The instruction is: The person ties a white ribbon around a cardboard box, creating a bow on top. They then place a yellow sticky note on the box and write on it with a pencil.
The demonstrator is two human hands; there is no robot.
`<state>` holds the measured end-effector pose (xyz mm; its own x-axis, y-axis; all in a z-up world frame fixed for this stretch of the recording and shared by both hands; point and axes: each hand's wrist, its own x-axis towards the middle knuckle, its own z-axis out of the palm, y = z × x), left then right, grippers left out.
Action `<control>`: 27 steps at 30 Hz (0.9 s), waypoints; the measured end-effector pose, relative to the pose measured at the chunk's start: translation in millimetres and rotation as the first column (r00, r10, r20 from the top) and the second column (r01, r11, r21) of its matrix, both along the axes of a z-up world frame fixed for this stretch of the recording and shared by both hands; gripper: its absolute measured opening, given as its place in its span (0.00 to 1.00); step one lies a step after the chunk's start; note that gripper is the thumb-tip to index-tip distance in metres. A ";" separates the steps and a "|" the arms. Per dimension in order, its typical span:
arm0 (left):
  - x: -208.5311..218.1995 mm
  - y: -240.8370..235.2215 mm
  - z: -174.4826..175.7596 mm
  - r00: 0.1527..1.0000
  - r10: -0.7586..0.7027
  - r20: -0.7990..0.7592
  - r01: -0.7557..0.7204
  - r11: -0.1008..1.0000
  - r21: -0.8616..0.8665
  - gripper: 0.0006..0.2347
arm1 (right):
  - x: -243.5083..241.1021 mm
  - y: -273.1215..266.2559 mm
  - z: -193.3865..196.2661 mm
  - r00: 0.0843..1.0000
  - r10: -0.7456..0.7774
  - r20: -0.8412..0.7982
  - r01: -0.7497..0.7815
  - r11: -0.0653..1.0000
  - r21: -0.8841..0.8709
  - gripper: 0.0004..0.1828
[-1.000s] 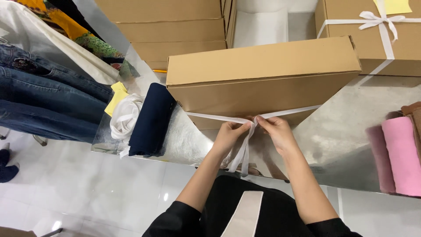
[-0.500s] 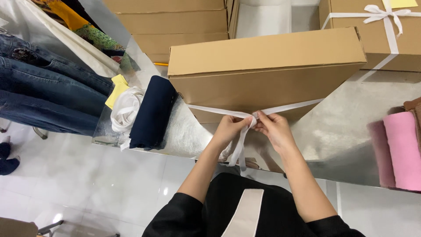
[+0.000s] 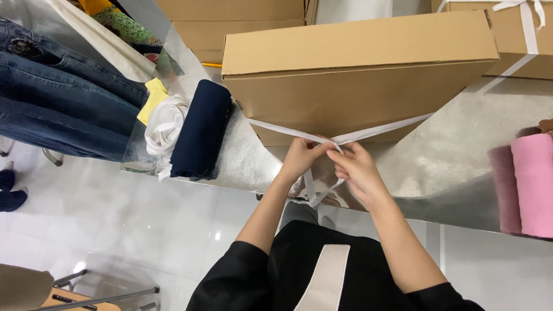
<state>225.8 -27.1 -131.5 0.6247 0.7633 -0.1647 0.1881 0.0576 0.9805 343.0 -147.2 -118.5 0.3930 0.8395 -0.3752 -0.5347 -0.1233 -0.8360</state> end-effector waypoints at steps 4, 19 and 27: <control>-9.2 10.8 -20.5 0.974 -0.173 0.146 0.170 0.985 0.029 0.11 | 12.8 -10.1 -0.1 0.987 0.065 0.148 -0.053 0.995 -0.086 0.22; -9.2 30.0 -55.2 0.966 -0.208 0.153 0.213 0.977 -0.020 0.18 | 22.0 -13.2 36.5 0.573 0.315 0.757 -0.187 0.949 -0.253 0.13; -11.0 25.5 -27.9 0.971 -0.225 0.078 0.227 0.974 -0.015 0.15 | 15.4 -16.5 51.8 0.547 0.281 0.789 -0.160 0.960 -0.231 0.08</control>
<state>214.8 -1.6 -159.4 0.7920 0.5972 -0.1271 0.1249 0.0453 0.9911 358.4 -163.7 -66.7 0.3888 0.9162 -0.0976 0.4144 -0.2685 -0.8696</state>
